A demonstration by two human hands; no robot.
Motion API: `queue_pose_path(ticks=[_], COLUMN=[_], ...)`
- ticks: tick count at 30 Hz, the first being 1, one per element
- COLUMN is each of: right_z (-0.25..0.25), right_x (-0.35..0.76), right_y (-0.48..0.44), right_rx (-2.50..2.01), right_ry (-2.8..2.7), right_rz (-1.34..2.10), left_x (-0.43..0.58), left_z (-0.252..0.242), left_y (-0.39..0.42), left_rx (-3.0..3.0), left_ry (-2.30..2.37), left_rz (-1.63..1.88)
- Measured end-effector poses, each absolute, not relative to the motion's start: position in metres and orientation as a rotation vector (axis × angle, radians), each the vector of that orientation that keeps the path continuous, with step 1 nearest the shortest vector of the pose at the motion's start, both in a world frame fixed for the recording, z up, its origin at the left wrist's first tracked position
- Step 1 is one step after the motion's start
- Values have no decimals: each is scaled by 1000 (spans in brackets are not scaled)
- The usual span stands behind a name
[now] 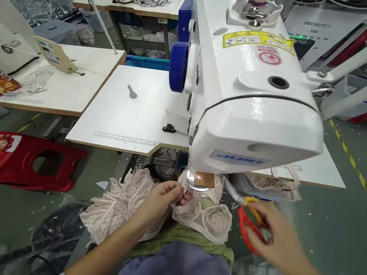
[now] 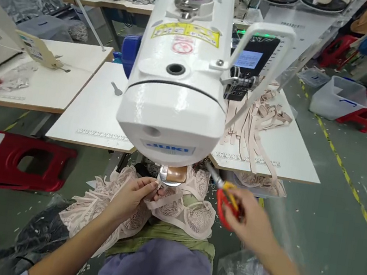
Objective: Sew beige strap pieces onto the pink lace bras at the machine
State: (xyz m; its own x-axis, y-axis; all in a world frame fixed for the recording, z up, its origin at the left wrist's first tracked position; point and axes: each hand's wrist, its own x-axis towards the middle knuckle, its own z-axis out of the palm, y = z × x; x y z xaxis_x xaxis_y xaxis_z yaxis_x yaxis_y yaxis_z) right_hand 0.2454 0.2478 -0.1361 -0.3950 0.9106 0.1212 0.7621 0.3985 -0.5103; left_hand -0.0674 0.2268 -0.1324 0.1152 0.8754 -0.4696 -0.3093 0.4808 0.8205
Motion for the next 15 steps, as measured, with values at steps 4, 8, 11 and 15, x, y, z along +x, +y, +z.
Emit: queue_pose_path(ticks=[4, 8, 11, 15], right_z=[-156, -160, -155, -156], right_x=[219, 184, 172, 166], right_y=[199, 200, 207, 210], right_rx=[-1307, -1225, -1185, -1202], right_ry=[-2432, -2334, -2292, -2270], right_rz=[663, 575, 622, 637], left_x=[-65, -67, -74, -74], left_z=[-132, -132, -126, -117], left_y=[226, 224, 224, 224], left_rx=[632, 713, 820, 911], left_ry=[1132, 1223, 1338, 1360], left_rz=[939, 945, 917, 868])
